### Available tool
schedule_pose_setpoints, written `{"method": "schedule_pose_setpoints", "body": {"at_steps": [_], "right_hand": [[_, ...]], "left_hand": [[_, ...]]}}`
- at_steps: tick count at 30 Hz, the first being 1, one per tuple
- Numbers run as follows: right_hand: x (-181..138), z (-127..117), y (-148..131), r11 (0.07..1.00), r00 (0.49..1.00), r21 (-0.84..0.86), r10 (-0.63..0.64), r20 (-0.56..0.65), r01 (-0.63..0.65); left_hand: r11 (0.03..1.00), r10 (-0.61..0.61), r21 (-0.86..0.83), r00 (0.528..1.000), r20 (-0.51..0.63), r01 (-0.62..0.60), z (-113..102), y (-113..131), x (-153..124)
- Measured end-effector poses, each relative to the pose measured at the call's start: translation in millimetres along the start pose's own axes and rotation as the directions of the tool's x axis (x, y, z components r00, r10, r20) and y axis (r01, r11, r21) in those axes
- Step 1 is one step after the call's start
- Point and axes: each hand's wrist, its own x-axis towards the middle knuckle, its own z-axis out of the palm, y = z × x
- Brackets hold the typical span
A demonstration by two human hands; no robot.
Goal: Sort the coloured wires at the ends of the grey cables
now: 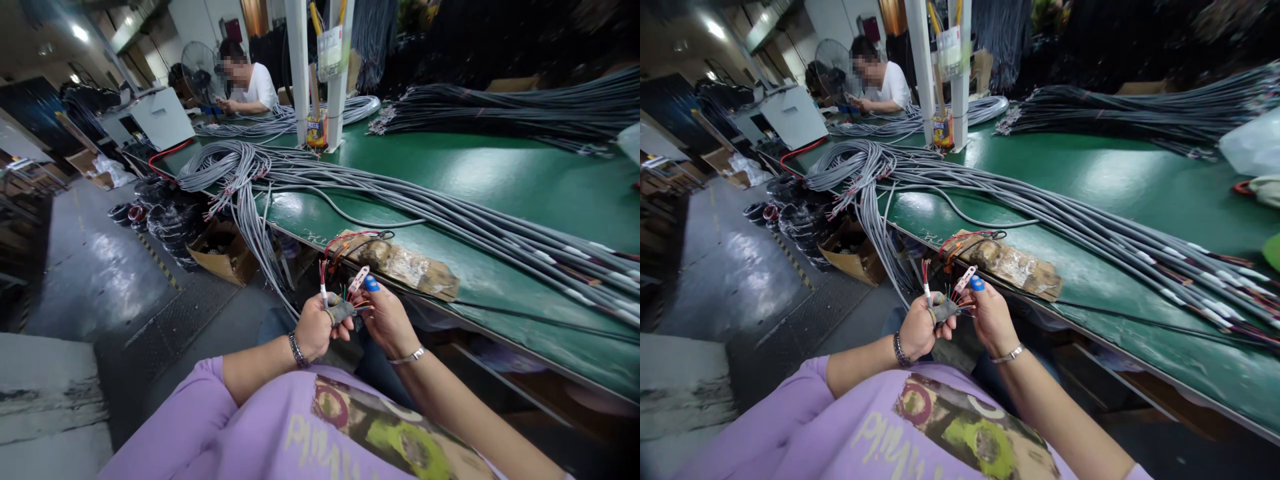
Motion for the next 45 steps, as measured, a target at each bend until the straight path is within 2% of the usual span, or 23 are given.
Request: {"method": "schedule_pose_setpoints", "body": {"at_steps": [5,8,11,13,16,18,26,33,37,42,45], "right_hand": [[3.3,-0.8,-0.3,0.995,0.988,-0.029,0.098,0.116,-0.095],[3.4,-1.5,-2.5,0.994,0.998,-0.097,-0.041,0.045,0.045],[2.7,-2.2,-3.4,0.957,0.982,-0.23,-0.189,-0.021,0.179],[3.6,-1.5,-3.5,0.969,0.99,-0.206,-0.14,0.009,0.139],[7.4,1.1,-3.9,0.998,0.993,-0.018,0.069,0.095,-0.067],[10.5,2.7,-3.9,0.983,0.98,0.089,0.148,0.131,-0.161],[13.9,1.6,1.1,0.968,0.979,0.178,0.158,0.129,-0.179],[8.1,-1.3,-6.3,0.932,0.952,0.228,0.243,0.186,-0.282],[7.2,-1.1,-9.4,0.947,0.958,0.186,0.228,0.176,-0.26],[6.0,-0.6,-9.9,0.96,0.974,0.201,0.166,0.157,-0.196],[8.4,-1.9,-9.2,0.95,0.962,0.2,0.203,0.181,-0.238]], "left_hand": [[1.0,-0.017,-0.004,1.0,-0.001,0.017,-1.1,-0.8,1.4],[1.0,-0.016,-0.006,1.0,-0.007,0.016,-1.6,-2.1,3.1],[1.0,-0.016,-0.012,1.0,-0.006,0.016,-1.1,-2.5,4.5],[1.0,-0.015,-0.012,1.0,-0.004,0.015,-0.2,-2.7,5.3],[1.0,-0.018,-0.002,1.0,-0.009,0.018,1.1,-3.9,6.4],[1.0,-0.02,0.008,1.0,-0.011,0.02,1.6,-5.4,7.4],[0.999,-0.028,0.031,1.0,-0.01,0.028,0.3,-8.2,8.6],[1.0,-0.009,0.014,1.0,-0.014,0.009,-3.4,-3.4,-1.0],[1.0,0.0,0.027,1.0,0.003,0.0,-4.7,-4.6,-4.7],[1.0,0.023,0.0,0.999,-0.038,-0.023,-5.7,-5.2,-1.9],[1.0,0.026,-0.008,0.999,-0.042,-0.026,-4.6,-4.7,0.5]]}}
